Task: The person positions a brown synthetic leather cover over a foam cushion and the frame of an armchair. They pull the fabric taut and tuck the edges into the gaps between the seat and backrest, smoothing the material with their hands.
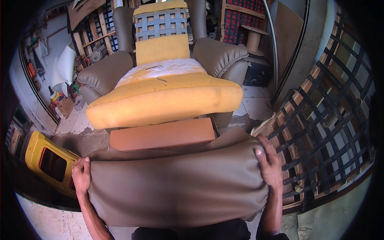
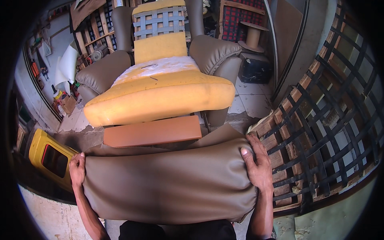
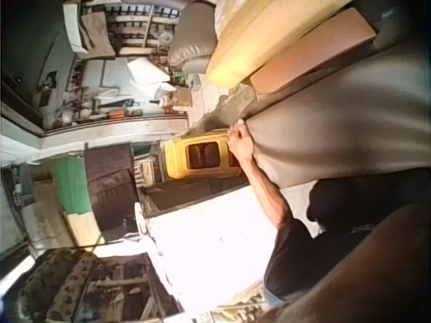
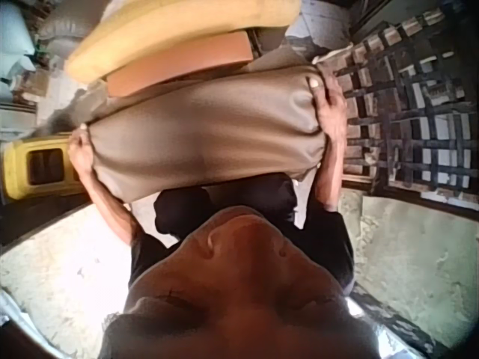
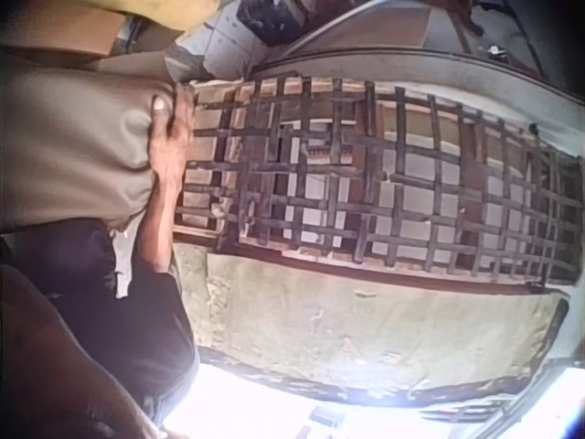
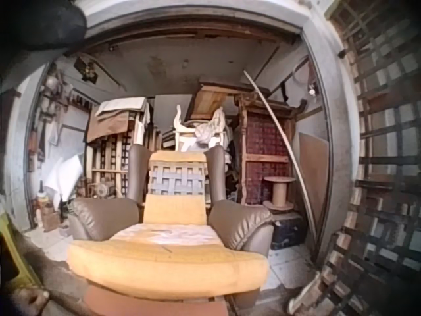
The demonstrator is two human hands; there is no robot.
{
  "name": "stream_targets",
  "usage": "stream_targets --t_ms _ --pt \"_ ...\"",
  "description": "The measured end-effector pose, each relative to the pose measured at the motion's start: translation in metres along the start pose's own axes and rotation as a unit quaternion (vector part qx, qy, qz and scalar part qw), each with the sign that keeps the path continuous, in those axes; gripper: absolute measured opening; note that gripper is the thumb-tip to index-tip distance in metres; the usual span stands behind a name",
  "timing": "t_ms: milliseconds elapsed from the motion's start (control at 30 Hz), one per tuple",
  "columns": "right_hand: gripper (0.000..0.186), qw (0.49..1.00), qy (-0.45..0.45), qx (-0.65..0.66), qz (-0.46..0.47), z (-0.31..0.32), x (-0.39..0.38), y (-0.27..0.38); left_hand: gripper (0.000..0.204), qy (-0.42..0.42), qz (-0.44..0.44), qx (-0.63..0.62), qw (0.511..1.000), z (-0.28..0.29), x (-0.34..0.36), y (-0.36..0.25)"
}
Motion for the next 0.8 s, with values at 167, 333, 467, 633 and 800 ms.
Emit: stream_targets --t_ms 167,333,467,633,800 --pt "0.054 1.0 -0.002 0.0 0.002 0.0005 0.0003 -0.0006 0.034 0.005 0.007 0.001 1.0 -0.0002 0.0004 -0.0003" --pt "0.055 1.0 -0.004 0.0 -0.001 0.0003 -0.0003 -0.0017 0.033 0.005 -0.001 0.002 1.0 -0.0004 0.0004 0.0006" --pt "0.055 1.0 -0.003 -0.001 0.001 0.0006 0.0001 0.0 0.033 0.011 0.002 0.007 1.0 -0.0004 0.001 0.0018" --pt "0.056 1.0 -0.001 0.0 -0.002 0.0005 0.0002 -0.0002 0.033 0.012 -0.003 0.009 1.0 -0.0005 0.0009 0.0011" --pt "0.056 1.0 0.0 0.0 0.0 0.0004 0.0004 -0.0013 0.034 0.011 0.003 0.007 1.0 -0.0009 0.0006 0.0022"
Point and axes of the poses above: each hand's wrist, its own x-axis towards the middle knuckle, its own z-axis out of the back of the hand, y = z × x, the point moved 7 cm from there along x, towards the middle knuckle, and after that the axes turned 6 degrees about -y, right-handed, at the moved point
